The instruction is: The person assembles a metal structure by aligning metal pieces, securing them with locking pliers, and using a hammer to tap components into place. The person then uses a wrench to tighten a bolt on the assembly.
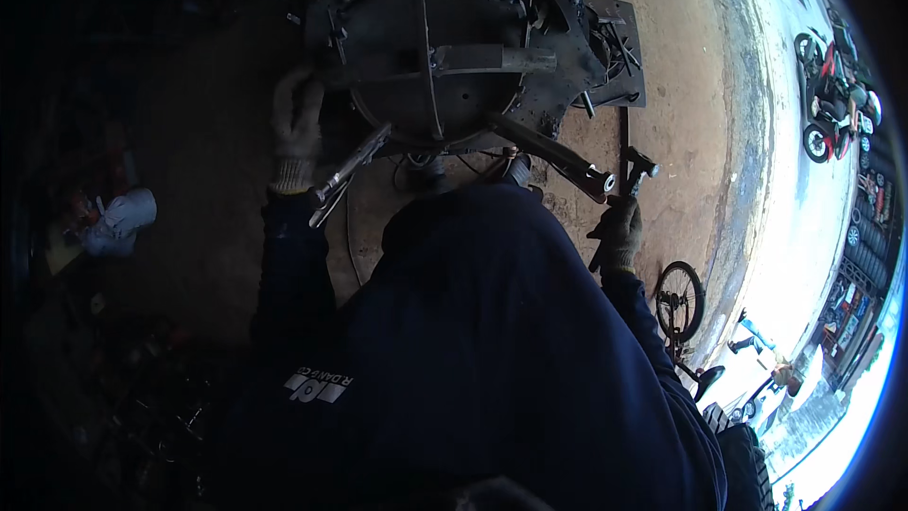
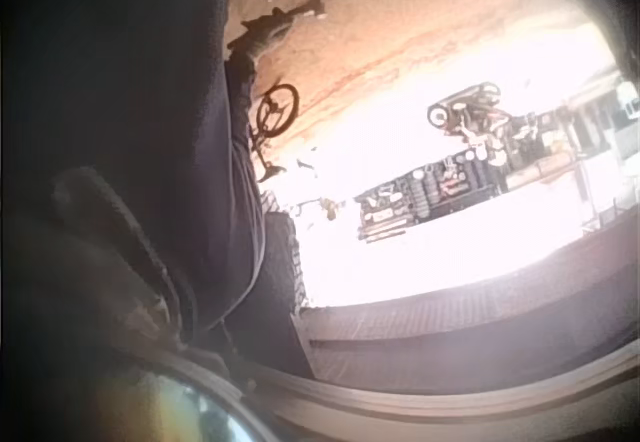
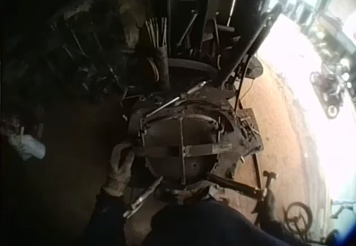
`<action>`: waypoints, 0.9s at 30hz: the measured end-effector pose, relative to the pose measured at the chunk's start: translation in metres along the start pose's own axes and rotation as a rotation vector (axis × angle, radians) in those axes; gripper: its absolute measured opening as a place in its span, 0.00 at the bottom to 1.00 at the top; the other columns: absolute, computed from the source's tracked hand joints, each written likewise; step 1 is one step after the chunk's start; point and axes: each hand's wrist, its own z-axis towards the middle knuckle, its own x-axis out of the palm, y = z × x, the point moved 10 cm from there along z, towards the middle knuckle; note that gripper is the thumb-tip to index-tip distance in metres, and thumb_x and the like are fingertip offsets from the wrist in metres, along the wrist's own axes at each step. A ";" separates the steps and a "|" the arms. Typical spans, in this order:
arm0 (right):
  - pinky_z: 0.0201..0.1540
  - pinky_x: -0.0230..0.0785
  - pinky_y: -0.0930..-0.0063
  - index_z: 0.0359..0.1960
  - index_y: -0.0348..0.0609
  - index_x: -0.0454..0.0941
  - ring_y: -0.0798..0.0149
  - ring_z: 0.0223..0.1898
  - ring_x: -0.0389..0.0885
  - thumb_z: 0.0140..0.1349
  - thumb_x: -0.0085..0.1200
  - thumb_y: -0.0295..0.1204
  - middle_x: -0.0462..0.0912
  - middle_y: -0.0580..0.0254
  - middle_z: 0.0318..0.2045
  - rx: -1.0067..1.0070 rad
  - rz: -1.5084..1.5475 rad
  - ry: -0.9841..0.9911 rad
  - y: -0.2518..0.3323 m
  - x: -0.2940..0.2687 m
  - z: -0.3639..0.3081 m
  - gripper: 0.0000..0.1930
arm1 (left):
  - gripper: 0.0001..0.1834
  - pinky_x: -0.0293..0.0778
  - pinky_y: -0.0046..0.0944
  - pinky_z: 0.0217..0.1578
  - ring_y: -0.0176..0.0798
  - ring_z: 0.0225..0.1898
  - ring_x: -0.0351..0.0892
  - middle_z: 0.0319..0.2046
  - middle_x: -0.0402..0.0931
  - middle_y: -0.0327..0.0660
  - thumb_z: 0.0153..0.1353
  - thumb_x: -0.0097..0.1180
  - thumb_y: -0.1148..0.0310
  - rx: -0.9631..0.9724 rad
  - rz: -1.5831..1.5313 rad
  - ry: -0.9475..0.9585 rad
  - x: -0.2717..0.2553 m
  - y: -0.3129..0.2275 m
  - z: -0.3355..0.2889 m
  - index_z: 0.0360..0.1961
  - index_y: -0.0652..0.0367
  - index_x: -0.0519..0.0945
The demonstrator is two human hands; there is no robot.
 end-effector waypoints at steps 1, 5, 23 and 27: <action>0.16 0.70 0.73 0.46 0.40 0.76 0.72 0.15 0.70 0.75 0.43 0.53 0.71 0.67 0.20 0.024 -0.003 -0.030 -0.009 -0.005 -0.002 0.25 | 0.17 0.73 0.40 0.57 0.41 0.56 0.78 0.54 0.80 0.44 0.68 0.59 0.65 -0.019 -0.040 -0.002 -0.001 0.004 0.000 0.55 0.59 0.79; 0.18 0.69 0.75 0.46 0.43 0.75 0.72 0.16 0.70 0.75 0.46 0.50 0.73 0.68 0.21 0.129 -0.056 -0.079 -0.040 -0.020 -0.004 0.20 | 0.15 0.72 0.39 0.57 0.40 0.56 0.78 0.54 0.80 0.44 0.67 0.55 0.71 -0.084 -0.157 0.004 -0.005 0.013 -0.001 0.54 0.60 0.80; 0.19 0.77 0.69 0.41 0.37 0.78 0.66 0.19 0.79 0.64 0.57 0.30 0.78 0.63 0.24 0.103 -0.288 -0.046 -0.002 0.024 -0.025 0.09 | 0.31 0.80 0.45 0.43 0.45 0.41 0.83 0.42 0.83 0.48 0.56 0.71 0.50 -0.258 0.491 0.350 0.020 -0.010 0.079 0.52 0.61 0.79; 0.19 0.76 0.68 0.39 0.38 0.78 0.66 0.19 0.78 0.65 0.56 0.37 0.77 0.63 0.22 0.116 -0.247 -0.025 -0.020 0.010 -0.026 0.13 | 0.32 0.80 0.53 0.53 0.55 0.54 0.83 0.49 0.83 0.52 0.56 0.66 0.45 -0.251 0.649 0.647 0.051 -0.002 0.085 0.55 0.57 0.79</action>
